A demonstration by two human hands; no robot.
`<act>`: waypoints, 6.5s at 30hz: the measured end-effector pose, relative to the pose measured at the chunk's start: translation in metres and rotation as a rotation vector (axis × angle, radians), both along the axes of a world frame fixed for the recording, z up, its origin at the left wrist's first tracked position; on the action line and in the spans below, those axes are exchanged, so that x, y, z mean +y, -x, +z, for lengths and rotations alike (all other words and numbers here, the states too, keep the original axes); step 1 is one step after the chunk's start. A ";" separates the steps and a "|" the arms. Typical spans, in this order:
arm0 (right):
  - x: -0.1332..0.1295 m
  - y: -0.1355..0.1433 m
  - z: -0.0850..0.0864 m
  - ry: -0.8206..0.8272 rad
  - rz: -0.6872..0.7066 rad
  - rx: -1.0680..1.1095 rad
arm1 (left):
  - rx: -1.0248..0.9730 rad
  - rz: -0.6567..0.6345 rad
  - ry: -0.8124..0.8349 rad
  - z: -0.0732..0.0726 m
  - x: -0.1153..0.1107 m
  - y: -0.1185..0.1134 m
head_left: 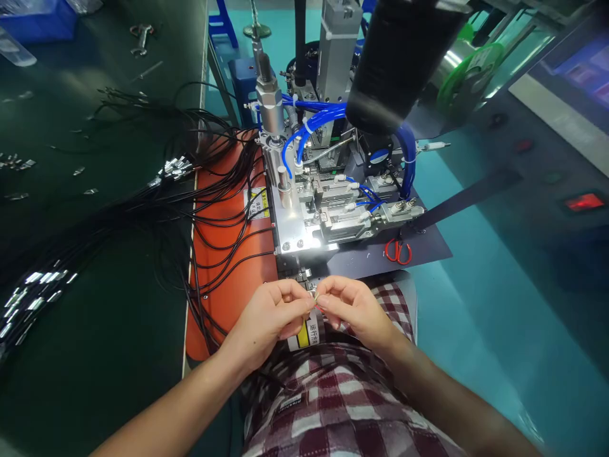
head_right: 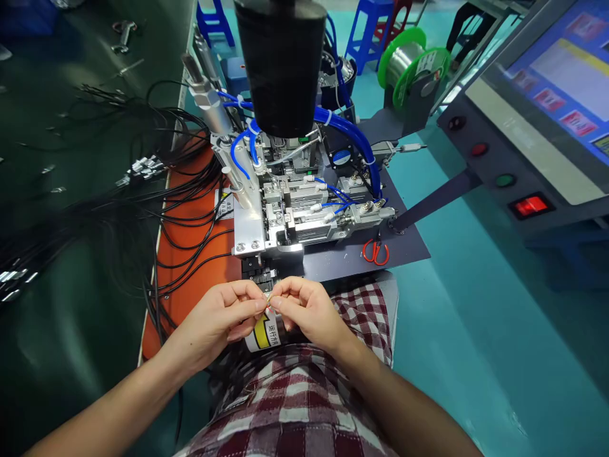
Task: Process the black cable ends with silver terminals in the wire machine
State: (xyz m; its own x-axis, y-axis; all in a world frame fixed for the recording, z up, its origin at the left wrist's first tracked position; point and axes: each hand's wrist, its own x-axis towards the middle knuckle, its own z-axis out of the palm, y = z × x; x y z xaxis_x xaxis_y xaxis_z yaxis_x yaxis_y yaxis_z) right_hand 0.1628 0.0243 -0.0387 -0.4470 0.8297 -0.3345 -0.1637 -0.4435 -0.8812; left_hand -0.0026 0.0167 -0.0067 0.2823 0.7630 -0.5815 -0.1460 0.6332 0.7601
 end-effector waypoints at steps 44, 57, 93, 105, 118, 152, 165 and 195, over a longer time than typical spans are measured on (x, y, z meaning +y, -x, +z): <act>-0.001 0.001 0.009 -0.107 -0.028 -0.155 | 0.082 0.020 -0.016 0.002 -0.001 -0.005; -0.005 0.003 0.004 -0.148 -0.086 -0.202 | 0.192 -0.008 -0.096 0.001 -0.003 -0.003; -0.002 0.005 0.005 -0.036 -0.099 -0.123 | 0.117 0.061 -0.065 0.000 -0.002 -0.004; -0.005 0.006 0.002 0.040 -0.123 -0.028 | 0.073 0.116 -0.074 -0.003 -0.002 -0.007; -0.004 0.008 0.003 0.025 -0.087 -0.039 | 0.290 0.053 -0.144 0.002 -0.005 -0.007; 0.005 0.002 -0.004 -0.018 -0.011 -0.095 | 0.561 -0.187 -0.681 -0.012 -0.004 0.005; 0.032 0.013 -0.030 -0.069 -0.076 -0.162 | 0.929 -0.272 -1.135 -0.033 0.013 0.026; 0.031 0.013 -0.030 -0.042 -0.068 -0.245 | 1.190 -0.460 -1.255 -0.030 0.010 0.026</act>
